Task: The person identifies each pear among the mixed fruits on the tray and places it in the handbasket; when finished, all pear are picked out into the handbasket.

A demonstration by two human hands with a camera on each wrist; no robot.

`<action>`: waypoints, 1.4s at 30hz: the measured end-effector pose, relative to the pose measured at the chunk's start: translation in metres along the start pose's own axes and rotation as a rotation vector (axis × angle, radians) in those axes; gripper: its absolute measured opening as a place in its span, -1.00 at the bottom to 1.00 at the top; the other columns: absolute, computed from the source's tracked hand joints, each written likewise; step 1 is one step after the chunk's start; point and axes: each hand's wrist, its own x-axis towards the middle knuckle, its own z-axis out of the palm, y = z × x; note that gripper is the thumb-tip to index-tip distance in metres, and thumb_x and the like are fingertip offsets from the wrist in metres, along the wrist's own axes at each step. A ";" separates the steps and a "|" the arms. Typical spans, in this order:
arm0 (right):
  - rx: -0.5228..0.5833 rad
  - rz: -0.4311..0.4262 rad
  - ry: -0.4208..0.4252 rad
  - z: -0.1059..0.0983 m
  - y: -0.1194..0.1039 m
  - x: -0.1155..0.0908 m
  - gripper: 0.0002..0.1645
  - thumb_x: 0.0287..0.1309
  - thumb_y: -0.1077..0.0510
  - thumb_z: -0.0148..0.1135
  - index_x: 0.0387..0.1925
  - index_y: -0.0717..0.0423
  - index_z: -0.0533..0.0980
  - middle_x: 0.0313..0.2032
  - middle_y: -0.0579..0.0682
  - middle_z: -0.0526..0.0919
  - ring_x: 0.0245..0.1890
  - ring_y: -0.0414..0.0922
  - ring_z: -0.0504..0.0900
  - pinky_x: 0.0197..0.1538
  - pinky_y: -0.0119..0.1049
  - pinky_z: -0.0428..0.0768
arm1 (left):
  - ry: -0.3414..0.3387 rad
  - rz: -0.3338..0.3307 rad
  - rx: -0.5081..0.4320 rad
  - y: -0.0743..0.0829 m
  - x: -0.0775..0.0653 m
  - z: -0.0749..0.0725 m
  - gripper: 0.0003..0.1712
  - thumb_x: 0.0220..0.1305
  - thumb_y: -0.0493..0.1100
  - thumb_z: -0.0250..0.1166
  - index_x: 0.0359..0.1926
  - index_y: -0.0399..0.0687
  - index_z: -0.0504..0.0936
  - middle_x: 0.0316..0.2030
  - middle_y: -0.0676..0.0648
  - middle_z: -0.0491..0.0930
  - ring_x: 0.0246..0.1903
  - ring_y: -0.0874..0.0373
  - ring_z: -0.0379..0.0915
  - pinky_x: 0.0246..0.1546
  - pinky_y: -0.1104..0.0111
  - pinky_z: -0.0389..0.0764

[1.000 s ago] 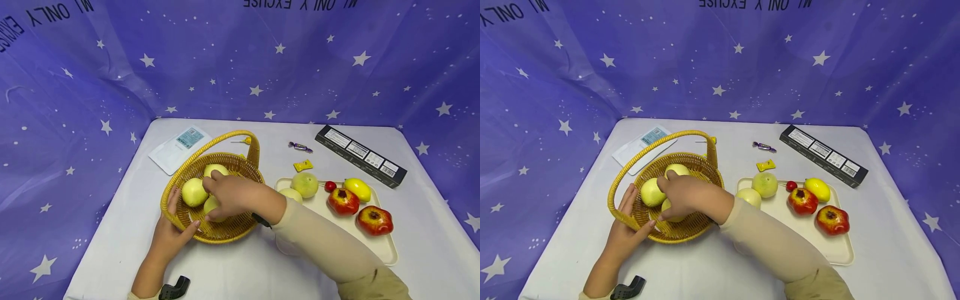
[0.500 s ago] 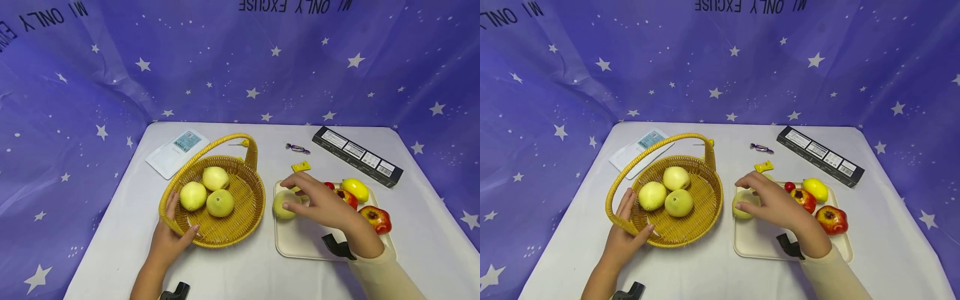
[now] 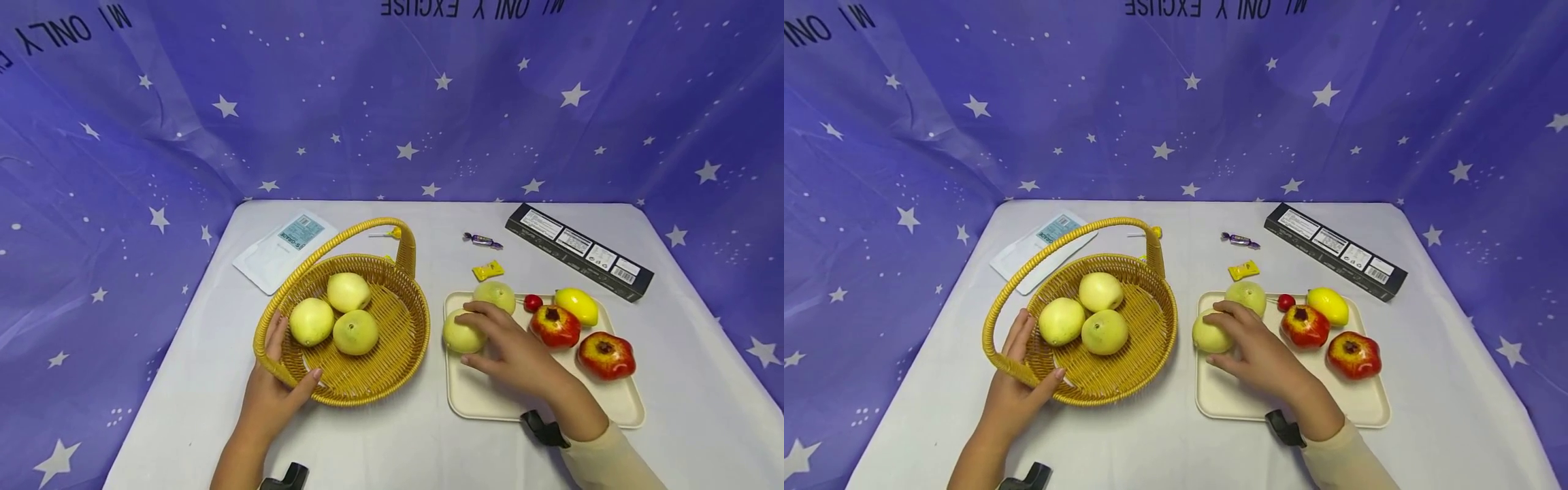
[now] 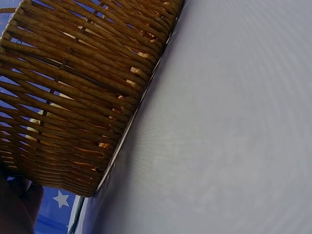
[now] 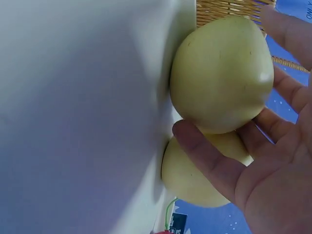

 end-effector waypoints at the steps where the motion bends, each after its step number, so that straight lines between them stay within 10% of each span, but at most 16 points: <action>1: 0.003 -0.010 -0.002 0.001 0.000 0.001 -0.35 0.06 -0.20 0.39 0.20 -0.33 0.41 0.36 -0.17 0.24 0.32 -0.02 0.27 0.17 0.10 0.40 | 0.000 0.000 0.001 0.000 0.000 0.000 0.18 0.02 -0.02 0.48 0.53 0.03 -0.05 0.51 0.04 -0.20 0.44 -0.10 -0.13 0.31 -0.07 0.05; 27: 0.064 0.067 0.005 0.006 0.003 0.013 -0.39 -0.03 -0.20 0.45 0.02 -0.30 0.35 0.15 -0.30 0.33 -0.01 -0.14 0.49 0.05 -0.07 0.51 | -0.007 -0.009 -0.005 -0.002 -0.001 -0.001 0.19 0.03 -0.01 0.47 0.54 0.03 -0.09 0.51 -0.01 -0.18 0.44 -0.11 -0.13 0.29 -0.11 0.06; 42: 0.092 -0.205 0.023 -0.041 -0.060 0.058 -0.39 0.01 -0.25 0.40 0.06 -0.27 0.37 0.25 -0.19 0.33 0.12 -0.16 0.46 0.03 -0.13 0.52 | 0.001 -0.004 0.019 -0.004 -0.001 -0.001 0.20 0.02 0.00 0.47 0.54 0.05 -0.09 0.51 0.00 -0.16 0.43 -0.10 -0.11 0.29 -0.07 0.07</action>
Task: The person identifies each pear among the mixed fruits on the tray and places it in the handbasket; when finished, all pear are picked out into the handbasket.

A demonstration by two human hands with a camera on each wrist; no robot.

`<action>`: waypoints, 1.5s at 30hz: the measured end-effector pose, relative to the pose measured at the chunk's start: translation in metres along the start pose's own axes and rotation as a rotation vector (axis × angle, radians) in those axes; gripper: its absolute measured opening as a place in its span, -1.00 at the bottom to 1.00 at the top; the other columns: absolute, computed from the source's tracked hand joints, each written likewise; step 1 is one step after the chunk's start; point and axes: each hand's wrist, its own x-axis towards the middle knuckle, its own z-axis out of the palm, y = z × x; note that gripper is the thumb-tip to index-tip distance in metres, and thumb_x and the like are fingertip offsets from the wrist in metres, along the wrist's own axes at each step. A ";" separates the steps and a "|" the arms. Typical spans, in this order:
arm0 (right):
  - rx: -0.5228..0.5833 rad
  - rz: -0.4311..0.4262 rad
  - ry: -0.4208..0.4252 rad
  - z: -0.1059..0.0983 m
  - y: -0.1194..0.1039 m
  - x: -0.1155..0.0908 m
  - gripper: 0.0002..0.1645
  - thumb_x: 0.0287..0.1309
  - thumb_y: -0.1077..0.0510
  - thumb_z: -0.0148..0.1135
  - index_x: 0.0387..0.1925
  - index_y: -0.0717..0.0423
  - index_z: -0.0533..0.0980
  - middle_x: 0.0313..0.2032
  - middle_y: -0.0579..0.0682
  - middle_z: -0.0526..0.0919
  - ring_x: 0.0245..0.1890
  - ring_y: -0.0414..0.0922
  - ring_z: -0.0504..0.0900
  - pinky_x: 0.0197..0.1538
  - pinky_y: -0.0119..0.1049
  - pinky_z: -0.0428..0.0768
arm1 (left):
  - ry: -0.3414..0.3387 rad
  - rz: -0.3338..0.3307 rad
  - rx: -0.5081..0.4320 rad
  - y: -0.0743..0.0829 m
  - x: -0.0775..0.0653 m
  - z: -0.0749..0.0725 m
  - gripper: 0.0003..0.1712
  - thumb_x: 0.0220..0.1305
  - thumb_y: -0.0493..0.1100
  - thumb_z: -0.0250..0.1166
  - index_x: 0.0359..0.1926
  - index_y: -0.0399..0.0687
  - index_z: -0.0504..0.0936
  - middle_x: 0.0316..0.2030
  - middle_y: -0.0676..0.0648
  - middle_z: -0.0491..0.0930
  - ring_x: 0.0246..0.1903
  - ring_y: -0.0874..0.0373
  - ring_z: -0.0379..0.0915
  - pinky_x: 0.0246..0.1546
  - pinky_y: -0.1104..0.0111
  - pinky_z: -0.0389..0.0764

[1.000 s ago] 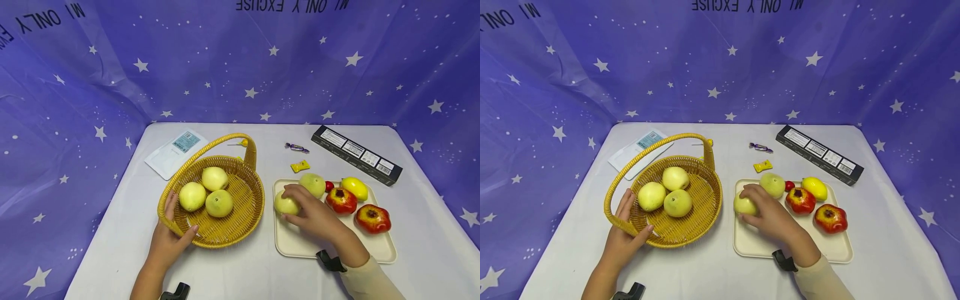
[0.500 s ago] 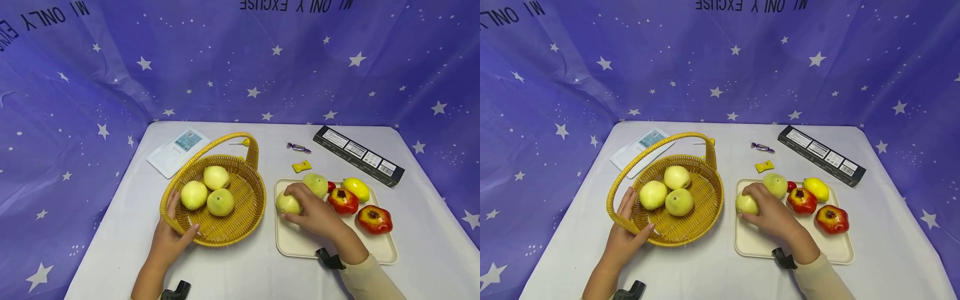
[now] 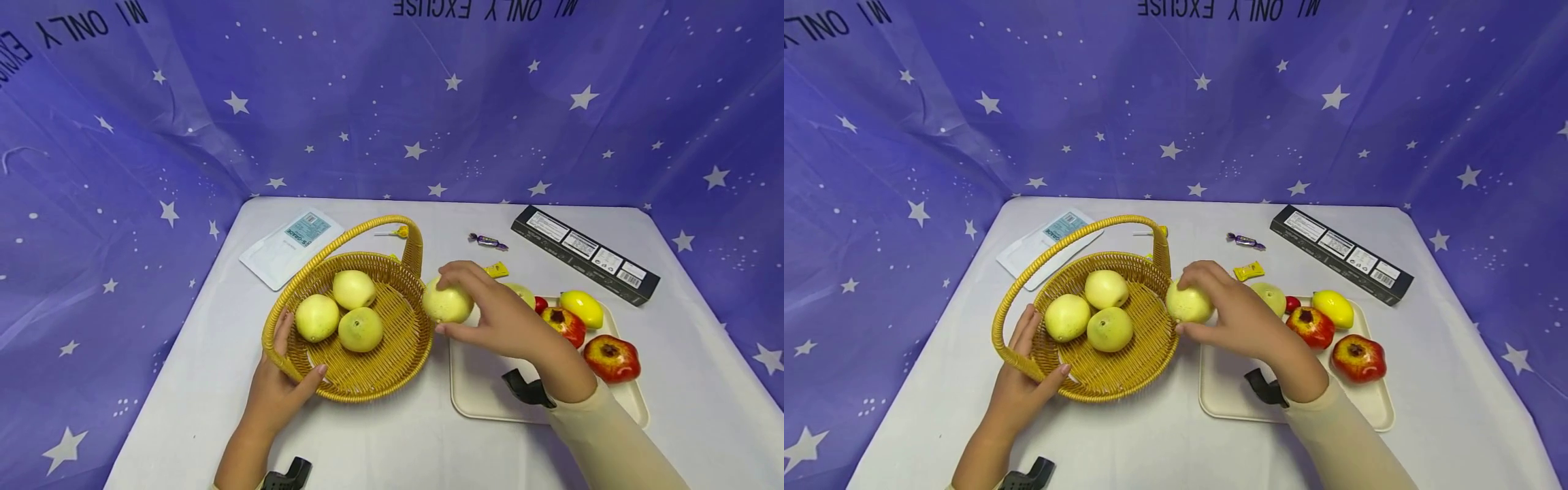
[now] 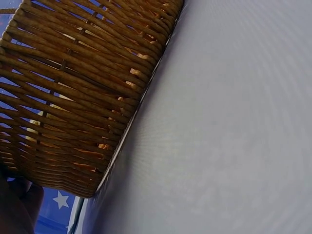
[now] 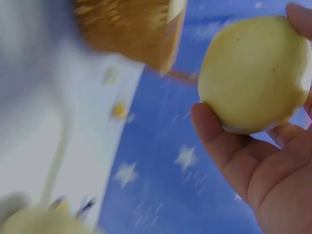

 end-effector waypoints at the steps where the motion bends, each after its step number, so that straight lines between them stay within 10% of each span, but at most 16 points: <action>1: -0.004 -0.029 -0.025 0.001 -0.008 0.008 -0.39 0.01 -0.26 0.39 0.06 -0.29 0.36 0.25 -0.22 0.32 0.11 -0.18 0.46 0.02 -0.15 0.53 | 0.002 0.001 0.005 0.000 0.000 -0.001 0.20 0.02 0.01 0.47 0.54 0.04 -0.09 0.51 0.00 -0.16 0.43 -0.10 -0.11 0.29 -0.06 0.08; 10: -0.083 -0.378 -0.306 0.051 -0.061 0.084 -0.34 0.03 -0.16 0.40 0.15 -0.20 0.37 0.25 -0.21 0.30 0.20 -0.25 0.31 0.20 -0.27 0.36 | -0.003 0.026 0.011 -0.002 -0.002 -0.002 0.18 0.07 0.01 0.45 0.54 0.00 -0.11 0.51 -0.08 -0.16 0.42 -0.16 -0.09 0.25 -0.16 0.13; 18: -0.189 -0.521 -0.504 0.079 -0.091 0.113 -0.31 0.01 -0.04 0.44 0.19 -0.19 0.38 0.24 -0.26 0.27 0.25 -0.28 0.22 0.28 -0.41 0.18 | -0.007 0.065 0.003 -0.004 -0.002 -0.002 0.17 0.12 0.08 0.42 0.54 0.02 -0.15 0.50 -0.05 -0.08 0.42 -0.06 -0.06 0.30 0.01 0.13; 22: -0.243 -0.526 -0.585 0.093 -0.092 0.117 -0.31 -0.04 0.01 0.46 0.17 -0.17 0.40 0.20 -0.27 0.30 0.20 -0.30 0.27 0.24 -0.46 0.20 | -0.008 0.096 -0.001 -0.006 -0.002 -0.001 0.13 0.16 0.12 0.37 0.54 -0.05 -0.13 0.48 -0.10 -0.02 0.40 -0.06 0.00 0.32 0.26 0.09; 35: -0.489 -0.442 -0.745 0.123 -0.102 0.116 -0.43 0.00 0.02 0.45 0.07 -0.25 0.44 0.00 -0.28 0.37 -0.14 -0.25 0.42 -0.04 -0.43 0.43 | -0.018 0.045 0.025 -0.005 -0.003 -0.004 0.16 0.11 0.01 0.41 0.54 0.04 -0.15 0.48 -0.09 -0.02 0.42 -0.04 -0.05 0.25 0.00 0.19; 45: -0.340 -0.388 -0.667 0.102 -0.100 0.117 -0.41 0.07 -0.06 0.38 0.16 -0.14 0.46 0.03 -0.24 0.45 -0.03 -0.30 0.44 0.09 -0.45 0.37 | -0.011 0.053 0.005 -0.005 -0.002 -0.003 0.15 0.11 -0.02 0.40 0.54 0.13 -0.16 0.47 -0.08 -0.03 0.41 -0.04 -0.02 0.21 -0.09 0.22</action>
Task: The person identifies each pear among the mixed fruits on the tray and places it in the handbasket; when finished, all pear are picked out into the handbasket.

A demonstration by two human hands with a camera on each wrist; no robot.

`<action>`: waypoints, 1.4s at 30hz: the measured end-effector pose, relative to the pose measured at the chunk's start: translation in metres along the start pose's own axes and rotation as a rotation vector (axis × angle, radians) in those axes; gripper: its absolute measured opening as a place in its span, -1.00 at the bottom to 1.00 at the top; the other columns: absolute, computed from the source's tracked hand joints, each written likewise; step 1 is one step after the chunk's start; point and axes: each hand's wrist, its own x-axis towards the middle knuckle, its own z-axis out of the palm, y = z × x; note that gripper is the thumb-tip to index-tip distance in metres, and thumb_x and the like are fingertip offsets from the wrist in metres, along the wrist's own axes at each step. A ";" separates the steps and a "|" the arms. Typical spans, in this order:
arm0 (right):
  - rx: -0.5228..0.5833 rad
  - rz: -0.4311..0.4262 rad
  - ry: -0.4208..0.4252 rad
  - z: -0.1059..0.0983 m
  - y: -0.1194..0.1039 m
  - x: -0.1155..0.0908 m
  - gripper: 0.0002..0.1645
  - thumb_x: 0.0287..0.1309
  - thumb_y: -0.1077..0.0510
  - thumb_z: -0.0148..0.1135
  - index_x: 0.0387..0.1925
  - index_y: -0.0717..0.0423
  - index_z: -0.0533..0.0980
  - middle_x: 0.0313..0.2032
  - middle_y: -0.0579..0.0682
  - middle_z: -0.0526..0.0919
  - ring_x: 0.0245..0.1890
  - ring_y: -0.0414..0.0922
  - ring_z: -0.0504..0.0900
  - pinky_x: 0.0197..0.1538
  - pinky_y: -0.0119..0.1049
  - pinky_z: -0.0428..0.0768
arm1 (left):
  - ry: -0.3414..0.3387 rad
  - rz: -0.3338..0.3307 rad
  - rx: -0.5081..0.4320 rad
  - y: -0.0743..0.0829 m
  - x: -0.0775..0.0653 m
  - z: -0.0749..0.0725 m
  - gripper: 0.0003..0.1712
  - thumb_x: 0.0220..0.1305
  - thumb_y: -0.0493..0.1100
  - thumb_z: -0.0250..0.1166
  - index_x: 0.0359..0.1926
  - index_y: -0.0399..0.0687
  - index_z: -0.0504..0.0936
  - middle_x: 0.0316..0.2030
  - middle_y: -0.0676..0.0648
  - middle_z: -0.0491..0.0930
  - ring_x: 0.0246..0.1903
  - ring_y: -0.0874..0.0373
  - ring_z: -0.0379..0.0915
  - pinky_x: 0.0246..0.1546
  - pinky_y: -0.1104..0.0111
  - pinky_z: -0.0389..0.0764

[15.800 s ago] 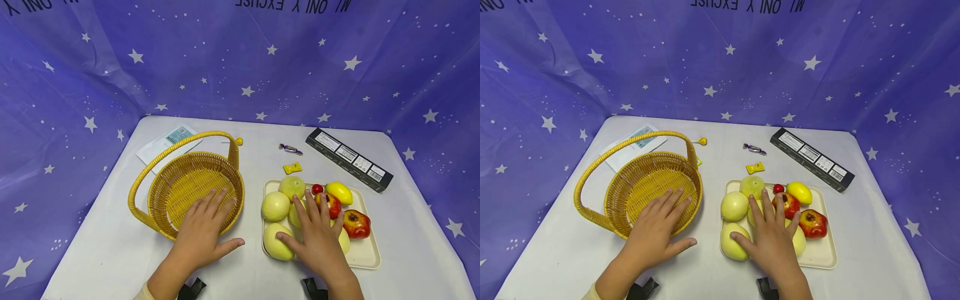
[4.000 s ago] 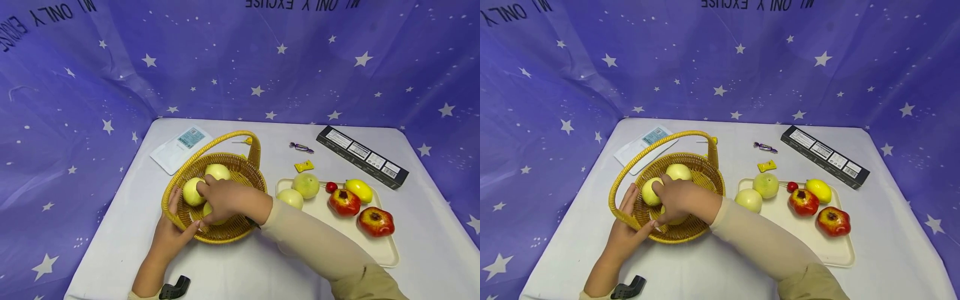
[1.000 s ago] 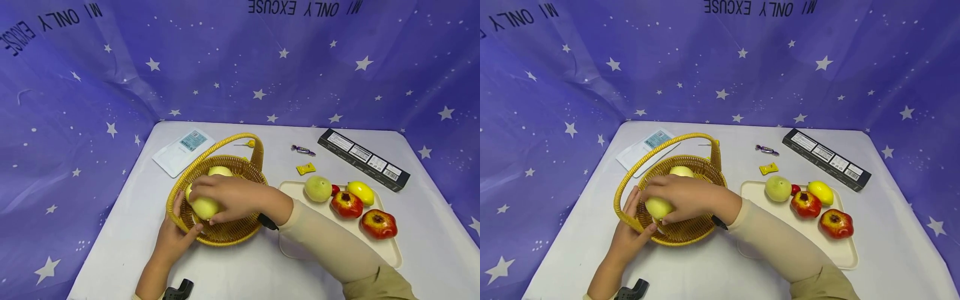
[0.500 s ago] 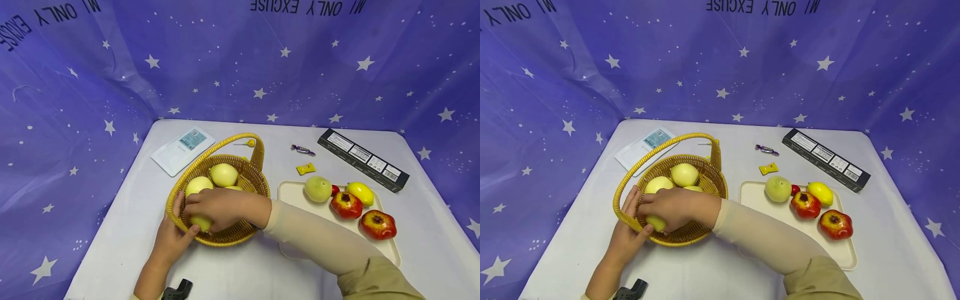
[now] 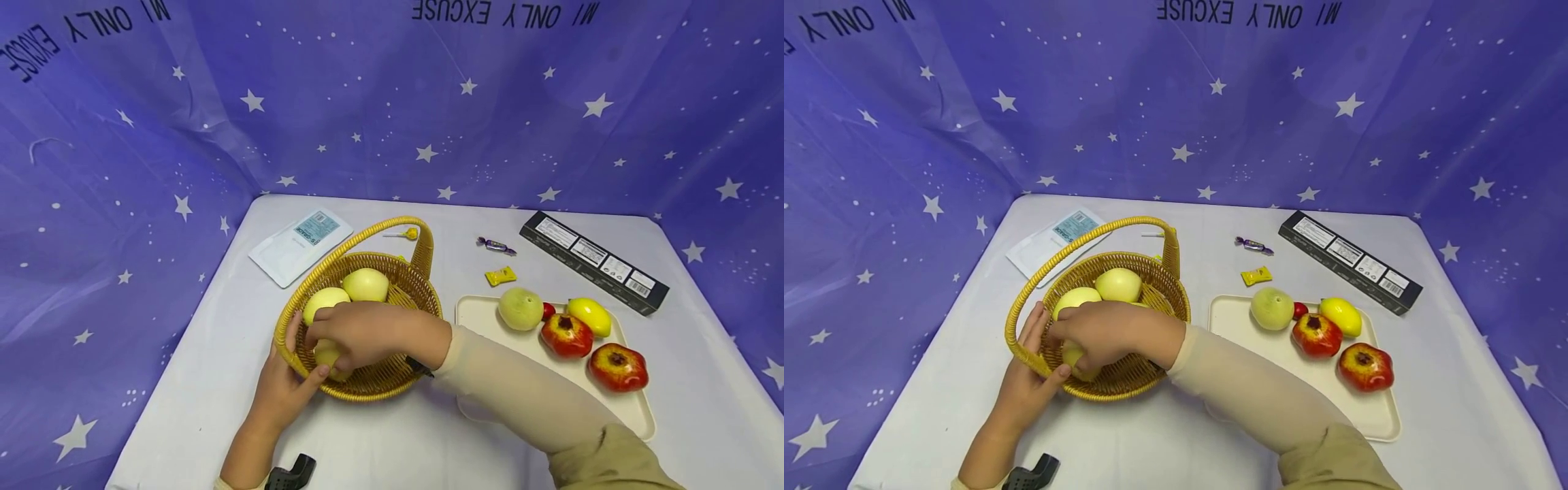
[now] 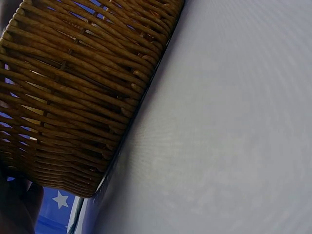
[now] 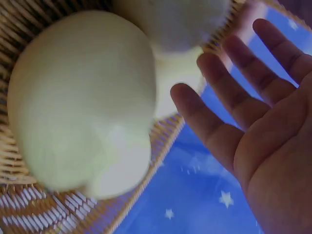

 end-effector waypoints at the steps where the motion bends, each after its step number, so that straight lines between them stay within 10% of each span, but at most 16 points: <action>1: 0.024 0.000 0.020 -0.004 0.002 -0.006 -0.42 0.09 -0.06 0.37 0.16 -0.14 0.46 0.05 -0.24 0.46 0.00 -0.30 0.44 0.11 -0.44 0.36 | 0.001 0.002 0.000 0.000 0.000 0.000 0.15 0.11 -0.01 0.40 0.54 0.13 -0.16 0.47 -0.07 -0.04 0.41 -0.04 -0.02 0.21 -0.09 0.22; 12: 0.357 0.079 0.390 -0.016 0.038 -0.124 -0.54 0.23 -0.12 0.26 0.13 -0.19 0.45 0.08 -0.33 0.48 0.10 -0.33 0.42 0.16 -0.28 0.41 | 0.026 0.010 0.009 0.002 0.000 0.000 0.16 0.07 0.02 0.43 0.54 0.02 -0.09 0.46 -0.16 -0.01 0.39 -0.13 0.01 0.20 -0.14 0.20; 20: 0.448 0.502 0.710 0.020 0.075 -0.237 -0.50 0.16 0.09 0.37 0.13 -0.20 0.46 0.13 -0.20 0.47 0.12 -0.12 0.45 0.06 -0.04 0.48 | 0.021 -0.002 0.021 0.004 0.000 0.001 0.16 0.08 0.01 0.43 0.54 0.04 -0.11 0.48 -0.13 -0.05 0.42 -0.10 -0.06 0.31 0.07 0.11; 29: 0.386 1.014 0.468 0.050 0.132 -0.320 -0.09 0.19 -0.34 0.16 0.38 0.09 0.23 0.35 0.37 0.14 0.24 0.43 0.19 0.07 0.48 0.18 | 0.027 0.010 -0.006 0.002 0.000 0.003 0.15 0.08 -0.02 0.44 0.53 -0.06 -0.08 0.49 -0.16 -0.09 0.42 -0.19 -0.09 0.28 -0.06 0.10; 34: 0.500 0.991 0.282 0.070 0.142 -0.331 -0.12 0.27 -0.36 0.02 0.38 0.14 0.23 0.31 0.38 0.18 0.24 0.43 0.19 0.10 0.48 0.15 | 0.022 -0.007 0.014 0.004 0.000 0.002 0.16 0.07 0.00 0.44 0.53 -0.02 -0.09 0.50 -0.10 -0.12 0.43 -0.14 -0.11 0.29 -0.04 0.11; 42: 0.489 0.923 0.283 0.072 0.135 -0.312 -0.16 0.33 -0.37 -0.12 0.36 0.15 0.26 0.31 0.32 0.22 0.28 0.36 0.17 0.16 0.42 0.15 | 0.014 -0.001 0.018 0.002 0.000 0.002 0.16 0.08 -0.01 0.43 0.53 -0.03 -0.10 0.50 -0.08 -0.14 0.44 -0.12 -0.13 0.29 -0.09 0.10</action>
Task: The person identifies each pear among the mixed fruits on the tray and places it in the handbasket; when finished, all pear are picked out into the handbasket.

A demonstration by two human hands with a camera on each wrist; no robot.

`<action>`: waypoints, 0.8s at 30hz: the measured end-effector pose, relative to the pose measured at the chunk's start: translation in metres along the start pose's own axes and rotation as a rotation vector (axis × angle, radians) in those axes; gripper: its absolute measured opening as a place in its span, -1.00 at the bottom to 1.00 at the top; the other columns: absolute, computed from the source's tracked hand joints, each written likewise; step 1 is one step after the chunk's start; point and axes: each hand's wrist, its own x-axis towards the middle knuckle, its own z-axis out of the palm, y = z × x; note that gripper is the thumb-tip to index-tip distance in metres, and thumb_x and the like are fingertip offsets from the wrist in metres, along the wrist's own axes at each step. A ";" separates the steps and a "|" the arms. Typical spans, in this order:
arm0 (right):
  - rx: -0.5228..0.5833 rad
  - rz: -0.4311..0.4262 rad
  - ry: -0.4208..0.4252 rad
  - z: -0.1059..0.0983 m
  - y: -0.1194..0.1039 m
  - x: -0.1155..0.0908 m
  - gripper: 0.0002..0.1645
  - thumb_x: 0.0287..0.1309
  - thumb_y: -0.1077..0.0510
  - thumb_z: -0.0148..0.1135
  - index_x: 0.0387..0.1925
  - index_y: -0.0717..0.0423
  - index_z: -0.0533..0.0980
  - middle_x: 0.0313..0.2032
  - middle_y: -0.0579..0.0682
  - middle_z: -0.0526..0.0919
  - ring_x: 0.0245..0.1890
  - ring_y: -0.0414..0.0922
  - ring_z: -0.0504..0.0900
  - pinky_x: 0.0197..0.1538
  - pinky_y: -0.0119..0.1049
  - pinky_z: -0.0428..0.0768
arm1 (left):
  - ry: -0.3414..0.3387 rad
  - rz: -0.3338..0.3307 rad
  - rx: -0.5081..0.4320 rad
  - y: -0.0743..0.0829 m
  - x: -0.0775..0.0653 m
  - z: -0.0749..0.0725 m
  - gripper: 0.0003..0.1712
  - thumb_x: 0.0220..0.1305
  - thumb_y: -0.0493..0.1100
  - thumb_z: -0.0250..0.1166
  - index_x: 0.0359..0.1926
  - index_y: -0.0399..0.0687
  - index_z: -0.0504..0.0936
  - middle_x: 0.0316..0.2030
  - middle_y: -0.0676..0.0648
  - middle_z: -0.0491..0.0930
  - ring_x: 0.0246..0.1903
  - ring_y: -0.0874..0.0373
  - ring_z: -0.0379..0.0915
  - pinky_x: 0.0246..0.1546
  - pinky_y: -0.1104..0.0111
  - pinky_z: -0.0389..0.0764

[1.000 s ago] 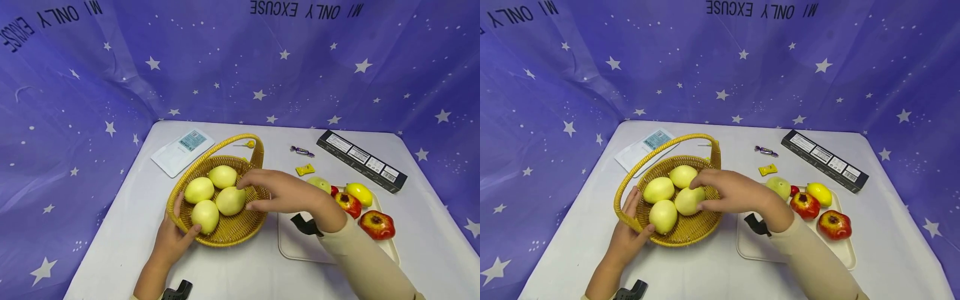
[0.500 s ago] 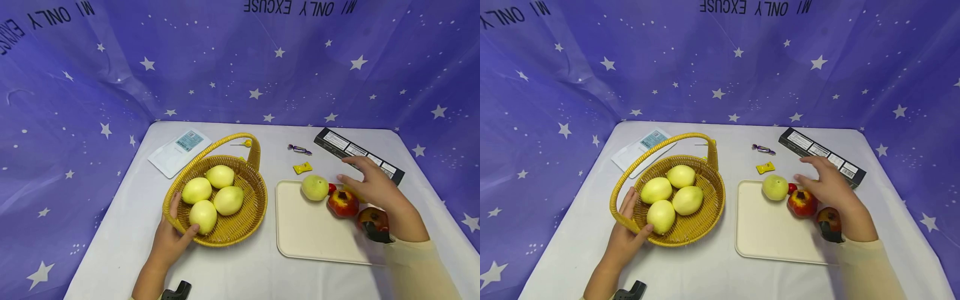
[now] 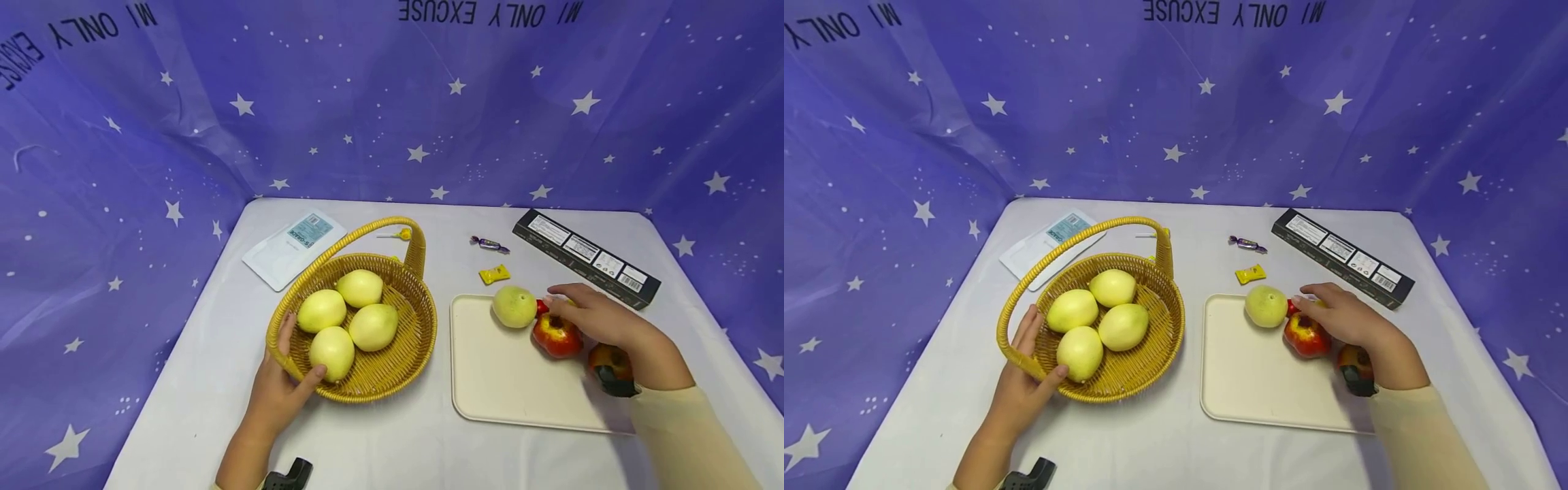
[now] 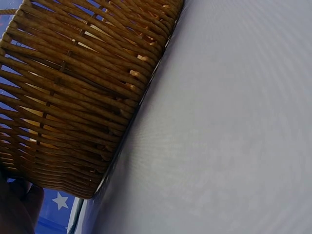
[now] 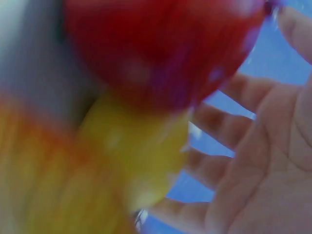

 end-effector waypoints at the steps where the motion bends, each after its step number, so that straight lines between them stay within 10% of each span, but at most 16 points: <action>1: -0.014 -0.021 0.020 0.002 -0.005 0.001 -0.16 0.32 -0.38 -0.09 0.36 0.12 0.27 0.31 0.29 0.23 0.29 0.34 0.17 0.18 0.40 0.14 | -0.001 0.000 0.000 0.000 0.000 0.000 0.16 0.09 -0.01 0.43 0.54 -0.03 -0.11 0.50 -0.08 -0.14 0.44 -0.12 -0.13 0.28 -0.09 0.10; 10: -0.120 -0.211 0.071 0.030 -0.046 0.019 -0.04 0.09 -0.23 0.35 0.43 -0.06 0.18 0.20 0.16 0.40 0.08 0.08 0.46 0.11 0.13 0.38 | 0.000 0.000 -0.006 0.000 0.000 0.000 0.15 0.09 -0.01 0.43 0.54 -0.01 -0.11 0.50 -0.08 -0.14 0.44 -0.10 -0.14 0.31 -0.03 0.09; 24: -0.084 -0.292 0.216 0.015 -0.073 0.018 -0.06 0.02 -0.31 0.36 0.39 -0.20 0.24 0.21 -0.05 0.42 -0.09 -0.10 0.50 -0.07 -0.07 0.47 | 0.019 0.005 -0.003 -0.001 0.000 0.001 0.15 0.08 0.01 0.43 0.53 0.00 -0.09 0.48 -0.13 -0.04 0.42 -0.11 -0.06 0.30 0.07 0.12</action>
